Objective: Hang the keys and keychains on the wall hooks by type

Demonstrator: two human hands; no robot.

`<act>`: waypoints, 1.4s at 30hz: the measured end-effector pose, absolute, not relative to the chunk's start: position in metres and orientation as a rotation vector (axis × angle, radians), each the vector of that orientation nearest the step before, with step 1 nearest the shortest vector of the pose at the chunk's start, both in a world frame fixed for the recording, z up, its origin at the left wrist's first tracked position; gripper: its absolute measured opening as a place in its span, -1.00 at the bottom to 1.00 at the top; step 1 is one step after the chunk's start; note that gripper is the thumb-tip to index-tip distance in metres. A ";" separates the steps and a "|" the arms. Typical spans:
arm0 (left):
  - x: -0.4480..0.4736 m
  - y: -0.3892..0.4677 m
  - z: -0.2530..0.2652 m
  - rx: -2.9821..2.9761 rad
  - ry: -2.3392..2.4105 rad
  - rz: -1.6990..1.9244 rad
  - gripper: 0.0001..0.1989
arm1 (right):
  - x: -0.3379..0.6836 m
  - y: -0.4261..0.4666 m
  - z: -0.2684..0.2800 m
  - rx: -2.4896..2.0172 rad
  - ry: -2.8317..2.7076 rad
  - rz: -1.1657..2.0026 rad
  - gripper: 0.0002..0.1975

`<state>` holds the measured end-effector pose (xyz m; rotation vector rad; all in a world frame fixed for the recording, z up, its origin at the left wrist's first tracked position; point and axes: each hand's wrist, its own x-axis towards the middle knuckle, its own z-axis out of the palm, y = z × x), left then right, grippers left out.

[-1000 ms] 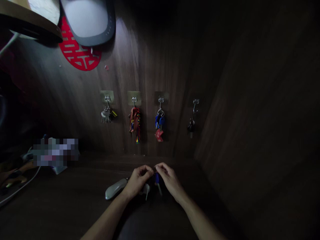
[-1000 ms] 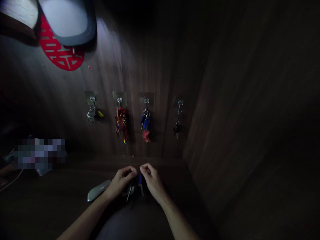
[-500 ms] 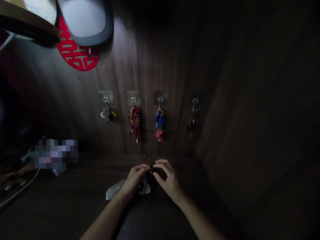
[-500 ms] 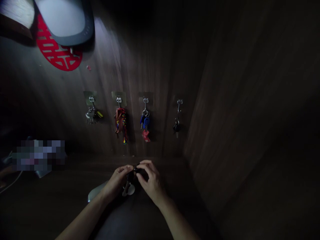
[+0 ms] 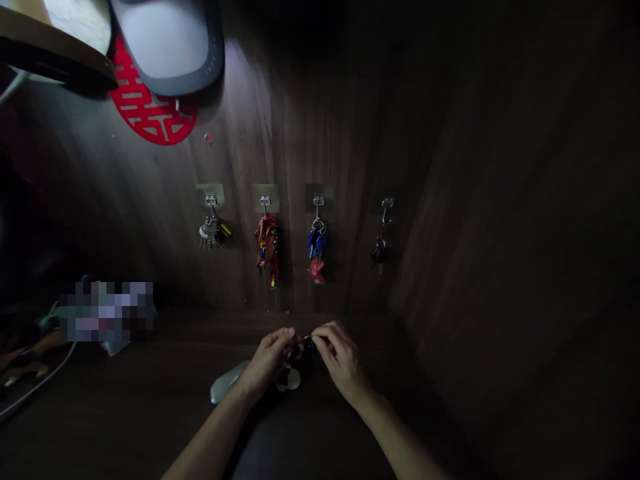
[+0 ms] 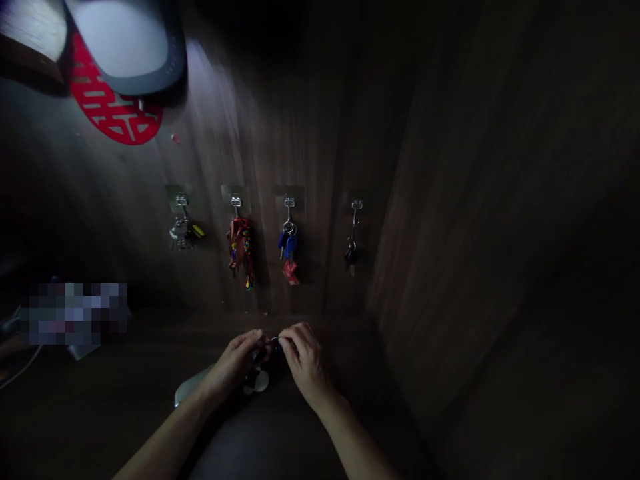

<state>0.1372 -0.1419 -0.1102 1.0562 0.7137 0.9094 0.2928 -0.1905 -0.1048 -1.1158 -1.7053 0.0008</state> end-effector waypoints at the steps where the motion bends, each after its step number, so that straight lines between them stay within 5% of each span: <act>1: 0.137 -0.142 -0.110 1.053 0.715 0.923 -0.63 | 0.293 -0.191 -0.105 -1.118 -1.671 0.033 -0.83; 10: 0.135 -0.142 -0.108 1.098 0.714 1.007 -0.65 | 0.302 -0.188 -0.104 -1.163 -1.316 0.339 -0.79; 16: 0.125 -0.142 -0.106 1.671 0.986 1.214 -0.73 | 0.321 -0.183 -0.089 -1.096 -1.097 0.350 -0.77; 24: 0.119 -0.137 -0.121 2.342 1.149 0.716 -0.82 | 0.360 -0.168 -0.037 -1.030 -0.942 0.144 -0.74; 34: 0.117 -0.137 -0.117 2.360 1.164 0.669 -0.81 | 0.393 -0.131 0.043 -0.913 -0.808 0.064 -0.83; 42: 0.117 -0.135 -0.118 2.358 1.173 0.681 -0.82 | 0.404 -0.115 0.055 -0.968 -0.786 0.151 -0.81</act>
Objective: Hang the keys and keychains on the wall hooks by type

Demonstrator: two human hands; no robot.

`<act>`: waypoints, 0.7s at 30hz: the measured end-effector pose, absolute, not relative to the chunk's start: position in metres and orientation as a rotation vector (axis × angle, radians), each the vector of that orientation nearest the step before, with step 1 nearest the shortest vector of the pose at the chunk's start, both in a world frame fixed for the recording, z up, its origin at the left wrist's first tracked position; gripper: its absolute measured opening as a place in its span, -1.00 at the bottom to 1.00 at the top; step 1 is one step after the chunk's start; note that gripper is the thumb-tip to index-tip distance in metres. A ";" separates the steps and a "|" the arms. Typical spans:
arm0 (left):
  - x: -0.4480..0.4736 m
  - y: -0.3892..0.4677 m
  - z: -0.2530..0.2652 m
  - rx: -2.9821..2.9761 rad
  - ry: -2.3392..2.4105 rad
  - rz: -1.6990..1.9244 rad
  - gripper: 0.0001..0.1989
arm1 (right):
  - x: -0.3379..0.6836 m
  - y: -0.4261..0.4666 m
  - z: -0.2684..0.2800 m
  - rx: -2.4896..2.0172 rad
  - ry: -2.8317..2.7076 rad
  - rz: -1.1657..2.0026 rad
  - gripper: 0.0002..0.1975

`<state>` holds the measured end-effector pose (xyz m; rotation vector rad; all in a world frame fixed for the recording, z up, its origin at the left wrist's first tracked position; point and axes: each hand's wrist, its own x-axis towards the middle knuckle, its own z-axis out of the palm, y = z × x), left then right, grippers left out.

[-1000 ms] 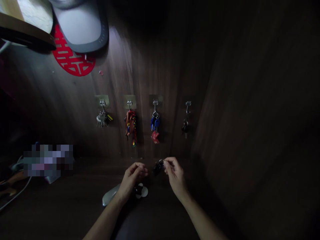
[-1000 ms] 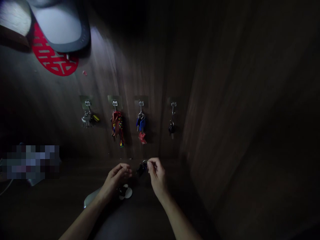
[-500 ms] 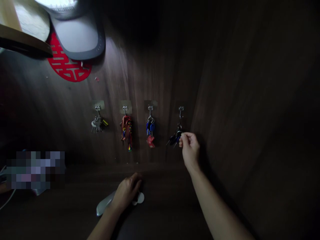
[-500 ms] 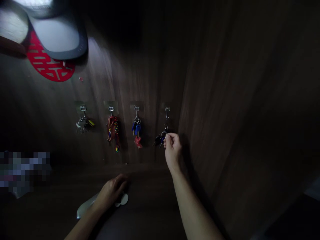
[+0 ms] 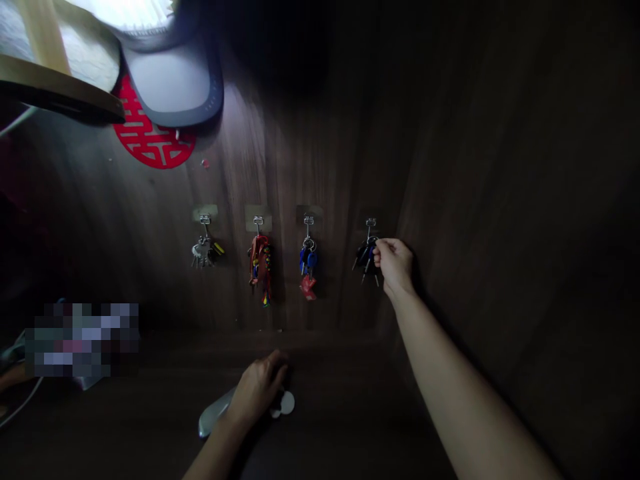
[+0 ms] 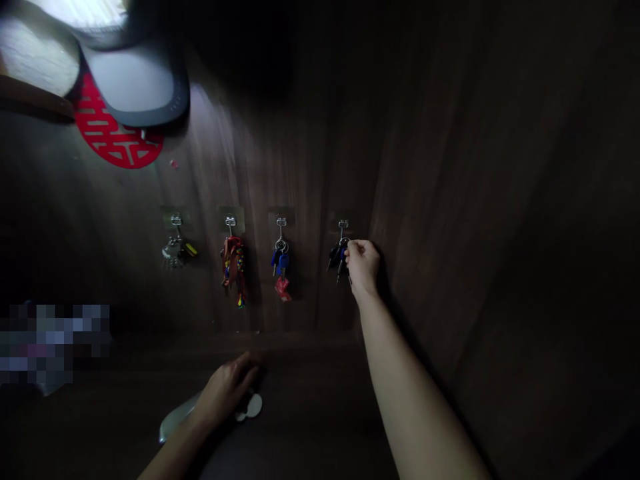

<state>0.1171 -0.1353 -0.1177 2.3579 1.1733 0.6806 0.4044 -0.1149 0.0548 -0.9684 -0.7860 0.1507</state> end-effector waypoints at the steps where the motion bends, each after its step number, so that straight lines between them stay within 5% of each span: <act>1: 0.117 -0.136 -0.117 2.352 1.171 0.686 -0.82 | 0.405 -0.114 0.054 -0.978 -0.792 0.162 -0.80; 21: 0.111 -0.136 -0.109 2.433 1.298 0.638 -0.81 | 0.385 -0.159 -0.031 -1.136 -0.823 0.357 -0.74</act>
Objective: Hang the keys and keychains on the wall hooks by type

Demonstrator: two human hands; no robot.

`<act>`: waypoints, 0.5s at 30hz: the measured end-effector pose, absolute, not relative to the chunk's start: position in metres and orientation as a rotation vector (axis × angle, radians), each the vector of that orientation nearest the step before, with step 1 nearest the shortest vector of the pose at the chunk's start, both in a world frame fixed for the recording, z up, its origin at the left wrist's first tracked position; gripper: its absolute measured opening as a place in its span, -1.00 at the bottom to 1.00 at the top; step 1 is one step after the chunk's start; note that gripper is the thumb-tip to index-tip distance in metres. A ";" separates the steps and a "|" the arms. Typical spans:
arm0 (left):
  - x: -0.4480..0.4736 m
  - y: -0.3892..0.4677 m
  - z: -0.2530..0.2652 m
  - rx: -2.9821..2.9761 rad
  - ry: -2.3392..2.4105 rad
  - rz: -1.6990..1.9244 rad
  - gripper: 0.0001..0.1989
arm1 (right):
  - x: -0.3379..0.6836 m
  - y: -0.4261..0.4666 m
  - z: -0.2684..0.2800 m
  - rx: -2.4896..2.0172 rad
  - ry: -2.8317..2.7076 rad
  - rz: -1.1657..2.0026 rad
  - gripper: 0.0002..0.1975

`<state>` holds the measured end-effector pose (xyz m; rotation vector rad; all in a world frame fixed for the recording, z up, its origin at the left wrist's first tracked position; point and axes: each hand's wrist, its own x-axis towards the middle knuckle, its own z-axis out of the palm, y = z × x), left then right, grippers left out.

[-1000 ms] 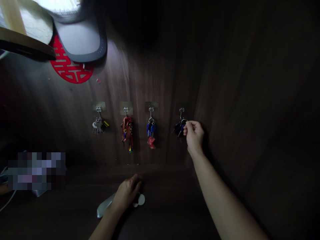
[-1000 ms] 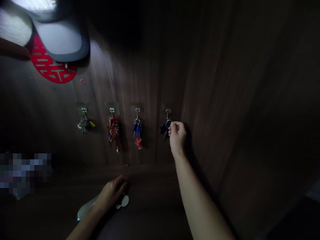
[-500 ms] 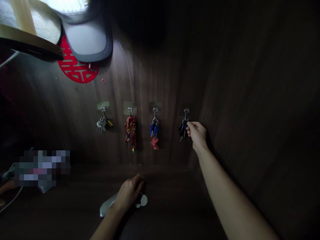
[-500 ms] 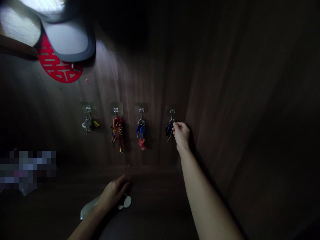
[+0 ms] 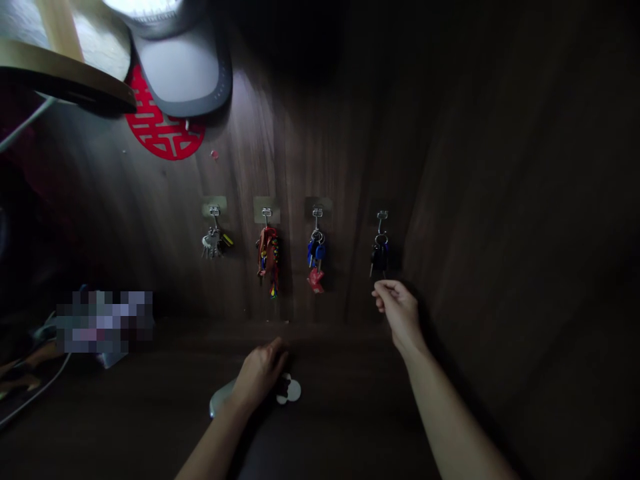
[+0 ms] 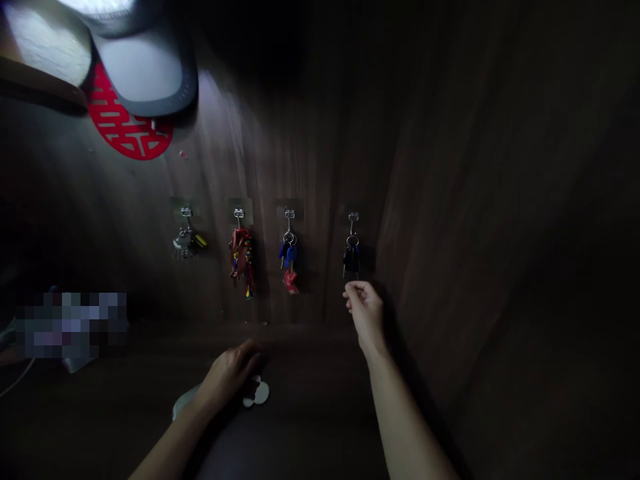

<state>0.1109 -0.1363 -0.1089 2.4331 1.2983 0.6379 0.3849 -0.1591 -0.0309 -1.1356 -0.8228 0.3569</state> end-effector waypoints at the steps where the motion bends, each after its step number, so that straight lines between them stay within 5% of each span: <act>1: 0.110 -0.136 -0.108 2.441 1.332 0.617 -0.82 | 0.380 -0.161 -0.037 -1.144 -0.835 0.377 -0.73; 15: 0.086 -0.124 -0.103 2.286 1.701 0.631 -0.79 | 0.286 -0.190 -0.113 -1.258 -1.804 0.479 -0.85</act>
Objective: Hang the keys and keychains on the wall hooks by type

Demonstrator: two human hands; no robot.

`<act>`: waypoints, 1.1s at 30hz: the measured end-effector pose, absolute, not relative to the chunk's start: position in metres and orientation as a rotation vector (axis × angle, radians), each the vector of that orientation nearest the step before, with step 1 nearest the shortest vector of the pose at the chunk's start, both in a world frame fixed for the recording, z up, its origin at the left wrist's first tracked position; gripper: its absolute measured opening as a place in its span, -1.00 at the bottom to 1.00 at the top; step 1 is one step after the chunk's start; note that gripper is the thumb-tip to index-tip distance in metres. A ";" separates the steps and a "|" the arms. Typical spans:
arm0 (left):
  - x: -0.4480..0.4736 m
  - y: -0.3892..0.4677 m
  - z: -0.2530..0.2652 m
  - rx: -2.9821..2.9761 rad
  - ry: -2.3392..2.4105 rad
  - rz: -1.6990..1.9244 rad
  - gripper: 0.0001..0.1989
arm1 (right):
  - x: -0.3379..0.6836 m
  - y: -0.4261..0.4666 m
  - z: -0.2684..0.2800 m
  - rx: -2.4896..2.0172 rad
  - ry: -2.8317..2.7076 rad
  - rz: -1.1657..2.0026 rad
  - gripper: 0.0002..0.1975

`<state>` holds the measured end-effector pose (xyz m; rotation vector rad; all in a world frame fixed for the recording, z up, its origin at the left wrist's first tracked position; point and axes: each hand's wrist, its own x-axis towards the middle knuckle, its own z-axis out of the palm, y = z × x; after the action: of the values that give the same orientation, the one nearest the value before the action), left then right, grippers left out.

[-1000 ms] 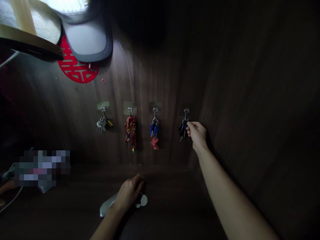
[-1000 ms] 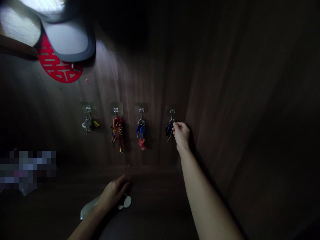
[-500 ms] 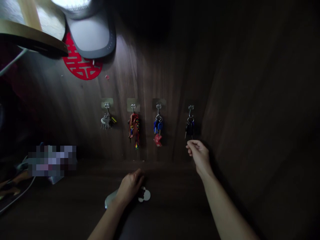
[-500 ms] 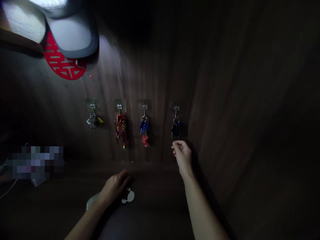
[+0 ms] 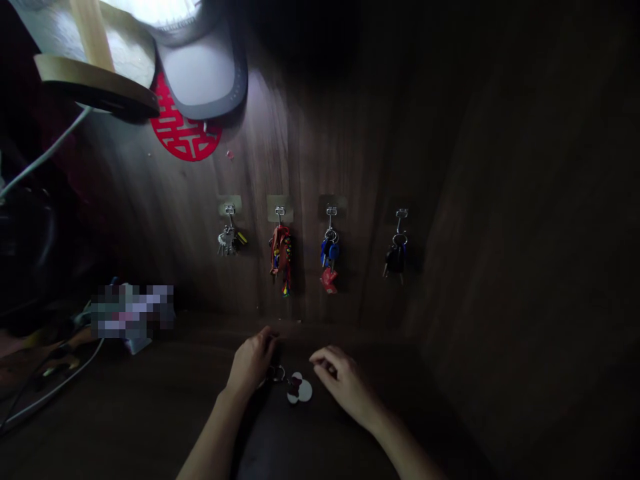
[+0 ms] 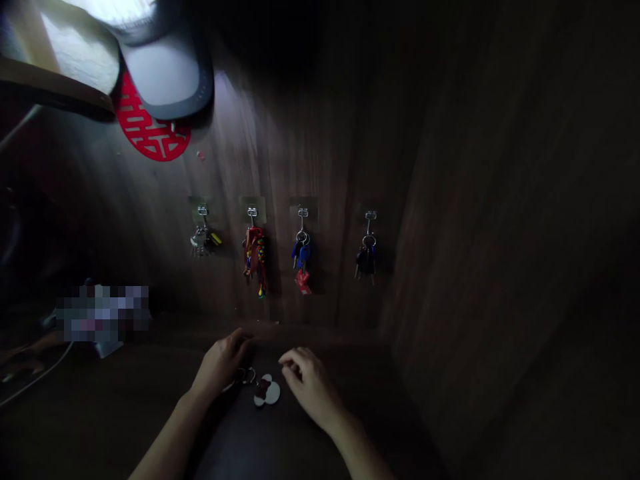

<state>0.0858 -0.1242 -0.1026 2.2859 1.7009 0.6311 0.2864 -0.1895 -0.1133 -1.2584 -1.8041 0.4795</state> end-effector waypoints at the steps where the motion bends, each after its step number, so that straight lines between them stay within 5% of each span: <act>1: 0.083 -0.124 -0.103 2.290 1.730 0.617 -0.79 | 0.282 -0.195 -0.111 -1.228 -1.933 0.478 -0.82; 6: 0.069 -0.121 -0.102 2.279 1.763 0.569 -0.75 | 0.272 -0.207 -0.105 -1.217 -2.287 0.498 -0.76; 20: 0.079 -0.131 -0.105 2.411 1.231 0.531 -0.72 | 0.292 -0.193 -0.112 -1.384 -2.191 0.282 -0.84; 33: 0.092 -0.133 -0.108 2.269 1.129 0.616 -0.88 | 0.289 -0.191 -0.110 -1.476 -2.160 0.246 -0.87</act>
<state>0.0921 -0.1328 -0.1078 2.2685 1.1290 0.6162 0.2894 -0.1910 -0.1097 -1.4758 -2.1604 0.2457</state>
